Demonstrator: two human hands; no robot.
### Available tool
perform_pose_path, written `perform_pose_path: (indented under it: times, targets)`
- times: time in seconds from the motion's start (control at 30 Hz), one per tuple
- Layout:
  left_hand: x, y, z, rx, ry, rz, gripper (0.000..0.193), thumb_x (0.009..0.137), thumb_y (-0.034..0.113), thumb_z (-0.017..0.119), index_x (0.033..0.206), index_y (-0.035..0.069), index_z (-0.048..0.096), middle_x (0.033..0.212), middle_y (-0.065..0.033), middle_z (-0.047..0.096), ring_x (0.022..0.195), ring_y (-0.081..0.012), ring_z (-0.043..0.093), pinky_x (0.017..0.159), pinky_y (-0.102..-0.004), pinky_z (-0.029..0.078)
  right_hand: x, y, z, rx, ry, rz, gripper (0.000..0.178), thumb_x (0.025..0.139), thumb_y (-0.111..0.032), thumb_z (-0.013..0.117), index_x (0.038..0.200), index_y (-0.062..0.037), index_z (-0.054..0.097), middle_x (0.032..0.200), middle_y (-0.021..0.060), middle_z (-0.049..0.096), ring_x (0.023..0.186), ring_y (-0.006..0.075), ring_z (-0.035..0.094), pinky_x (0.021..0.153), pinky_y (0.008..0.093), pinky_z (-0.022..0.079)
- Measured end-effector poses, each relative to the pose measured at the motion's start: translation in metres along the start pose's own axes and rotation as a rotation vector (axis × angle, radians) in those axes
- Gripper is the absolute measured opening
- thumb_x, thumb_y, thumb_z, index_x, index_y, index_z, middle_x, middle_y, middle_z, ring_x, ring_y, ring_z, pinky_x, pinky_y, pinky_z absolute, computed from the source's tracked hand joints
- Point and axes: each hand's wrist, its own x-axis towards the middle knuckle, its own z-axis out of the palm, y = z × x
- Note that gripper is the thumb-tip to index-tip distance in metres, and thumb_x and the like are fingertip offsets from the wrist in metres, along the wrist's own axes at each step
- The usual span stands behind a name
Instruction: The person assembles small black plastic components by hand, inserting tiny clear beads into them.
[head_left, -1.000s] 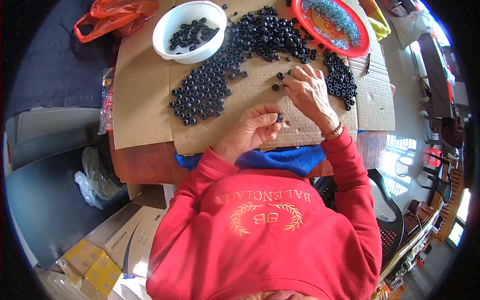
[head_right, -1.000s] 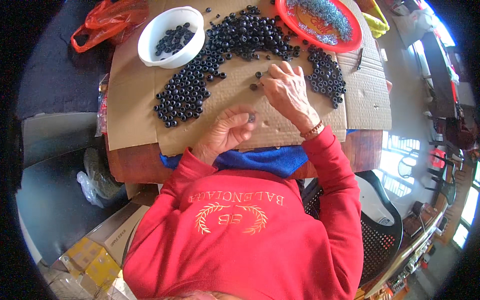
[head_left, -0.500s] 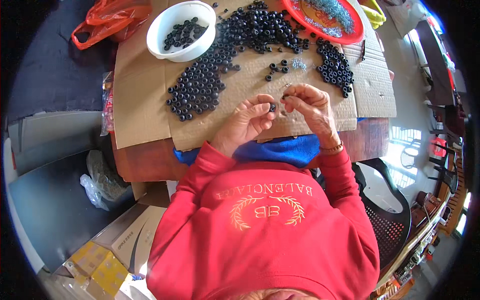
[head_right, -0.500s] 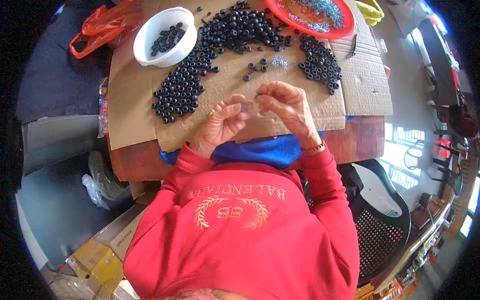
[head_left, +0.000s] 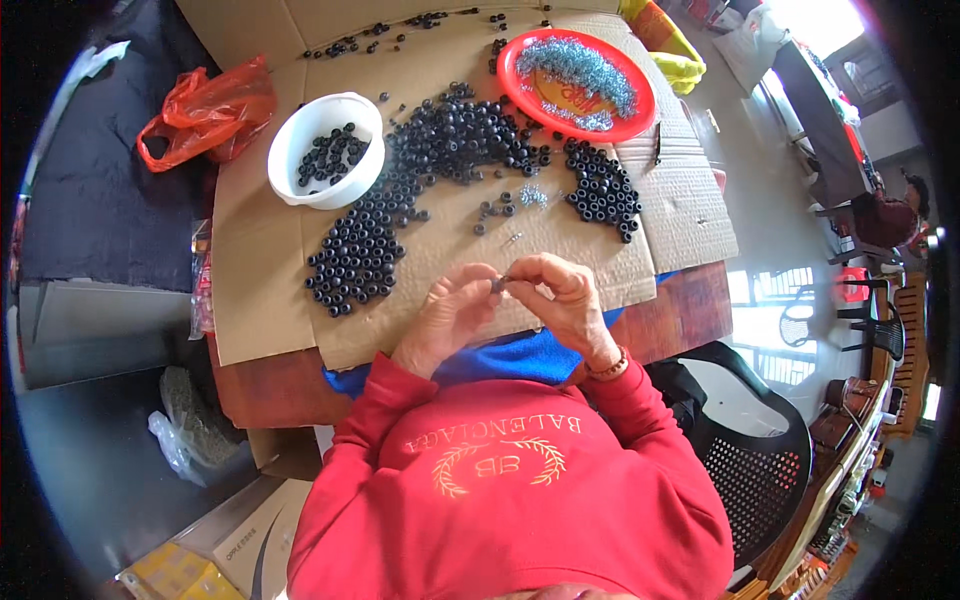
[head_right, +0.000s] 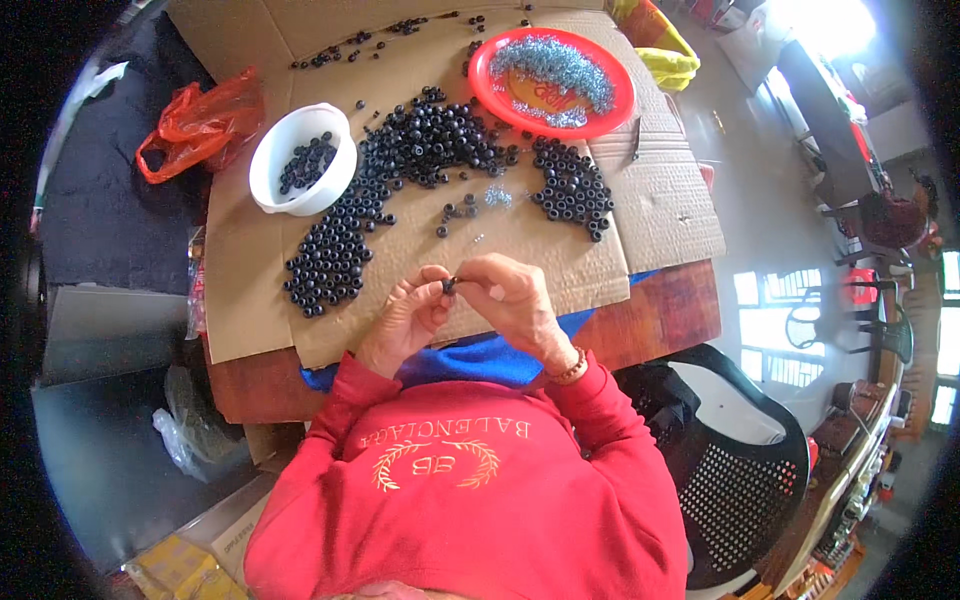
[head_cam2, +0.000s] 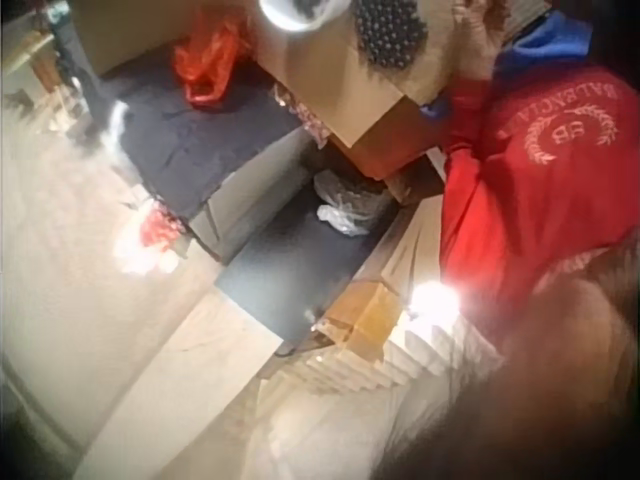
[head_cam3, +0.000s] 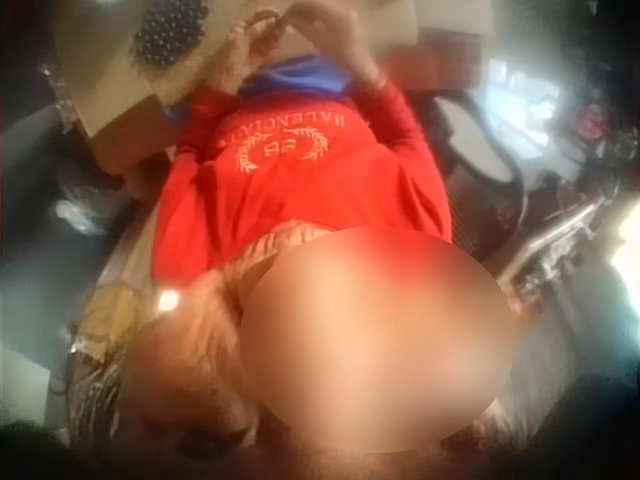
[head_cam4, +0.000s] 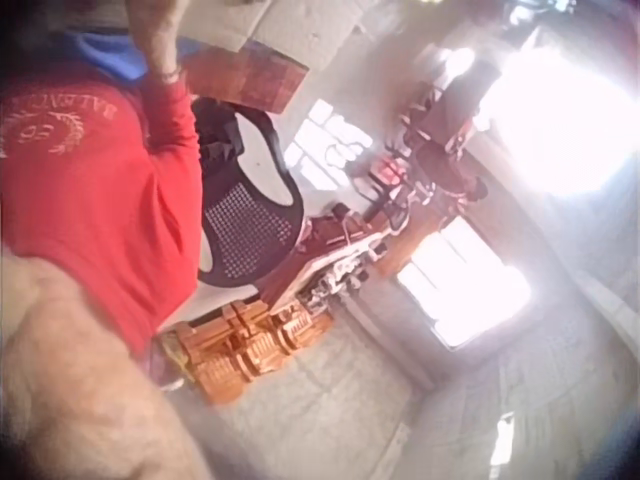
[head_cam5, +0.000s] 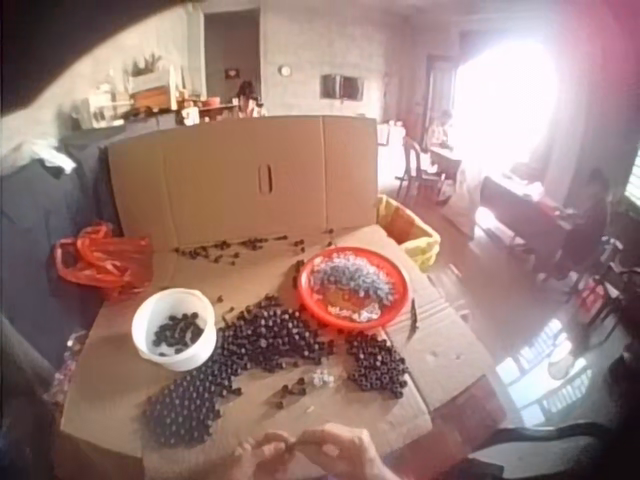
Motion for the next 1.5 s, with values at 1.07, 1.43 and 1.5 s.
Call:
perform_pose_path:
  times: [1.07, 1.43, 1.5]
  targets:
    - [-0.008, -0.002, 0.023, -0.096, 0.085, -0.026, 0.017, 0.086, 0.012, 0.06, 0.101, 0.006, 0.058, 0.086, -0.0042, 0.063, 0.075, -0.0118, 0.062, 0.059, -0.0222, 0.052, -0.015, -0.002, 0.0, -0.02, 0.137, -0.123, 0.017, 0.068, 0.008, 0.066, 0.082, 0.0001, 0.06, 0.074, 0.009, 0.061, 0.066, 0.0159, 0.058, 0.059, 0.0249, 0.045]
    - [-0.007, -0.007, 0.03, -0.07, 0.163, -0.027, 0.016, 0.086, 0.01, 0.058, 0.1, 0.004, 0.057, 0.085, -0.0055, 0.063, 0.074, -0.0131, 0.063, 0.058, -0.0222, 0.053, -0.016, 0.001, 0.001, -0.159, 0.166, -0.265, 0.017, 0.067, 0.007, 0.067, 0.082, -0.0002, 0.061, 0.074, 0.0105, 0.061, 0.065, 0.0212, 0.061, 0.057, 0.0276, 0.048]
    - [-0.008, -0.007, 0.03, -0.048, 0.183, -0.001, 0.016, 0.086, 0.01, 0.059, 0.101, 0.004, 0.057, 0.084, -0.0059, 0.063, 0.074, -0.0132, 0.063, 0.057, -0.0219, 0.053, -0.016, 0.002, 0.0, -0.185, 0.163, -0.277, 0.017, 0.067, 0.007, 0.067, 0.082, -0.0003, 0.061, 0.074, 0.0105, 0.062, 0.065, 0.0214, 0.061, 0.057, 0.028, 0.048]
